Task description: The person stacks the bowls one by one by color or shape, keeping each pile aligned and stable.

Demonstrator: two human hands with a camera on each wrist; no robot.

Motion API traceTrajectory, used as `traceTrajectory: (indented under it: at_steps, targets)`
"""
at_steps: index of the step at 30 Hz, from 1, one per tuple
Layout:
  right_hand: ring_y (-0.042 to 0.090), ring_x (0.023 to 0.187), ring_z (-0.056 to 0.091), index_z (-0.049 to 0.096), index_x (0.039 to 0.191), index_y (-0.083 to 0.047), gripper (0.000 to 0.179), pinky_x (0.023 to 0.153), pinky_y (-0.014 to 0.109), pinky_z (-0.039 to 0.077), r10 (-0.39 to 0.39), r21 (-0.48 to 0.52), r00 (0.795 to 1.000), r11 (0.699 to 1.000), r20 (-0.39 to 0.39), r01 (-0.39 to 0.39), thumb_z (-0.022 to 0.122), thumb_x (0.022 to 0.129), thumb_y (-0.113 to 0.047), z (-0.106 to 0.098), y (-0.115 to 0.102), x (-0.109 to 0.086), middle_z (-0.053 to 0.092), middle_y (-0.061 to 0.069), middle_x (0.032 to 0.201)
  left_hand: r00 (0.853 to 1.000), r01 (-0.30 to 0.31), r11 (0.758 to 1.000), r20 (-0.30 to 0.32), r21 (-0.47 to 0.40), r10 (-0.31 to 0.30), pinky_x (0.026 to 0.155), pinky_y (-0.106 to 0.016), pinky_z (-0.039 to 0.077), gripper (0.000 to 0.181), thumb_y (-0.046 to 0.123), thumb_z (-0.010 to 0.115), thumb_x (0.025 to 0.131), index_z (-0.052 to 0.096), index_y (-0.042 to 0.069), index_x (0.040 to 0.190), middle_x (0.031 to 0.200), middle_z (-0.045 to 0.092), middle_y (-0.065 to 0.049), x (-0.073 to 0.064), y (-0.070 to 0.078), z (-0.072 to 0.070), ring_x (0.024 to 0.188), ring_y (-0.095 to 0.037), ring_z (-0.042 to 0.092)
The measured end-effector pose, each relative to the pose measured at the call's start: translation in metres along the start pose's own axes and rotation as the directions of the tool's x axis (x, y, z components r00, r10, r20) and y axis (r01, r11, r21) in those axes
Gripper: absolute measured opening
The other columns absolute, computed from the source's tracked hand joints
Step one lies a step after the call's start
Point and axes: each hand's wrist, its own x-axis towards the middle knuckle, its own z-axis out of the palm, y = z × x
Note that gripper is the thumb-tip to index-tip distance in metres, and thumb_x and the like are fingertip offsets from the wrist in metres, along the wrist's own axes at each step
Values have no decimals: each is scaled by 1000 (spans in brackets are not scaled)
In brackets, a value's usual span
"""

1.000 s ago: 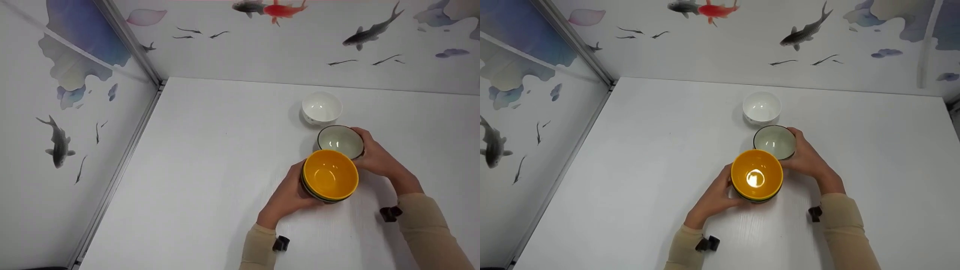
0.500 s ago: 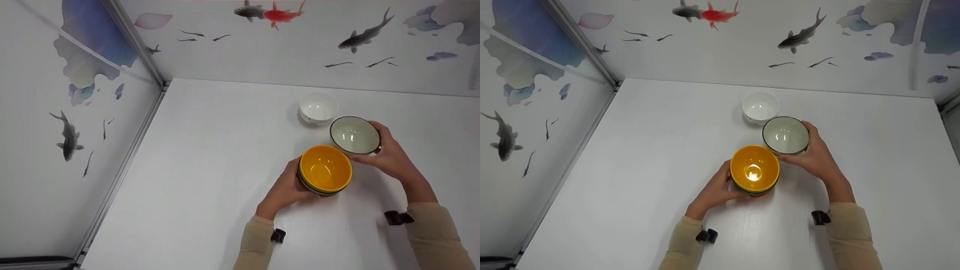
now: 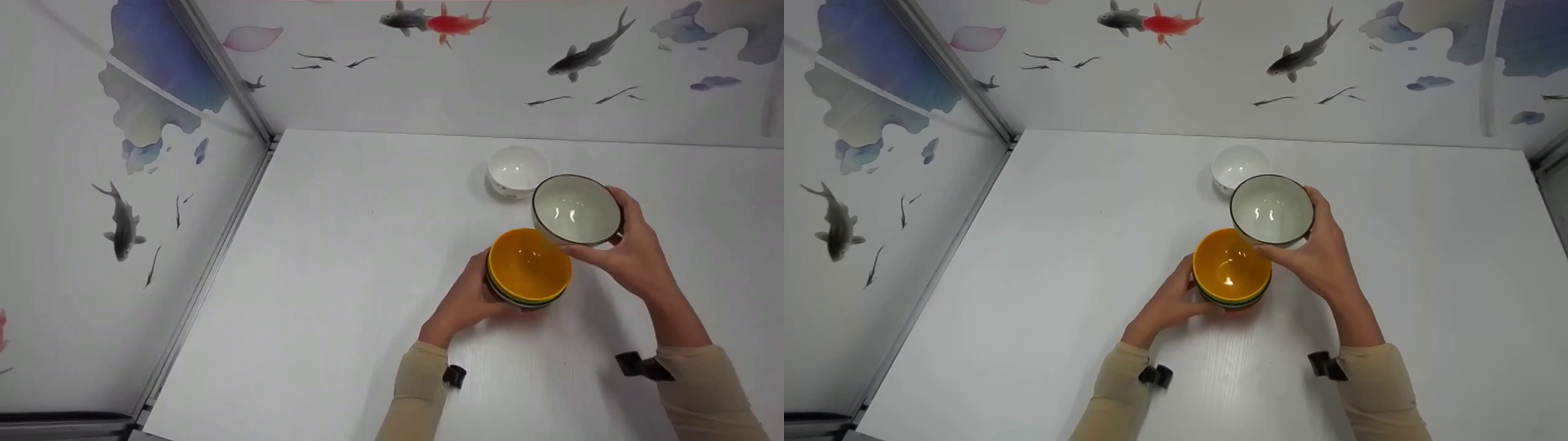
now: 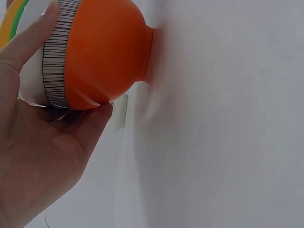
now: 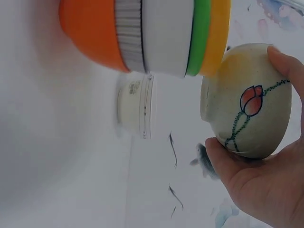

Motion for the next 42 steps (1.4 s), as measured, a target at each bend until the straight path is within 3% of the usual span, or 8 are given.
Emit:
traceTrajectory:
  at_steps: [2,4,11,15,18,25,36,42]
  targets:
    - [37,130,44,20,157,-9,107,94,5,42,-27,27,1000,999,-8,27,89,75,-17,4,-5,-5,37,18,154,1000,10,1000,3,4,-10,125,-30,25,107,29,90,73,23,25,157,157,36,9,0,1,0,144,-4,33]
    - [34,127,45,21,157,-10,106,91,-1,39,-52,49,998,997,-20,53,88,75,-14,9,-11,-11,39,18,153,1000,15,1000,6,13,-15,125,-30,25,106,29,90,74,23,26,157,156,36,9,1,2,0,144,-3,34]
    - [-1,118,46,26,157,-11,107,92,-2,38,-139,81,989,986,-59,143,90,71,-10,26,-19,-31,45,16,149,1000,-5,996,8,91,5,124,-28,27,103,29,88,76,23,26,156,153,37,9,2,2,-3,140,-3,36]
    - [-8,118,45,27,157,-11,109,92,-2,38,-153,84,986,984,-67,159,92,69,-11,36,-17,-39,47,15,148,1000,-11,993,10,115,10,124,-28,27,104,31,87,77,22,22,157,155,36,6,1,2,-4,142,-4,34]
    - [-1,122,47,26,158,-12,110,93,-2,36,-143,74,988,986,-67,147,92,69,-14,41,-13,-43,47,15,149,1000,-7,993,9,121,6,124,-27,27,103,31,86,78,21,20,157,156,35,4,0,3,-3,143,-5,33]
    - [32,131,49,27,158,-12,112,95,-1,32,-124,68,990,989,-68,129,93,68,-17,50,-7,-50,46,16,151,1000,1,991,-10,133,0,123,-28,29,99,24,85,80,23,18,158,159,34,1,0,2,-1,146,-7,33]
    - [29,132,49,28,158,-13,115,96,0,32,-140,71,984,986,-107,148,95,65,-17,61,3,-55,47,14,151,1000,6,992,-11,125,-4,122,-30,31,99,27,84,80,24,18,158,158,36,-2,-1,1,-1,146,-9,34]
    - [29,132,48,28,158,-11,116,96,1,32,-155,57,980,985,-125,163,95,64,-17,68,9,-55,46,16,152,1000,-25,992,-11,122,26,122,-31,30,98,25,84,80,24,16,158,159,35,-5,0,1,-1,147,-12,33]
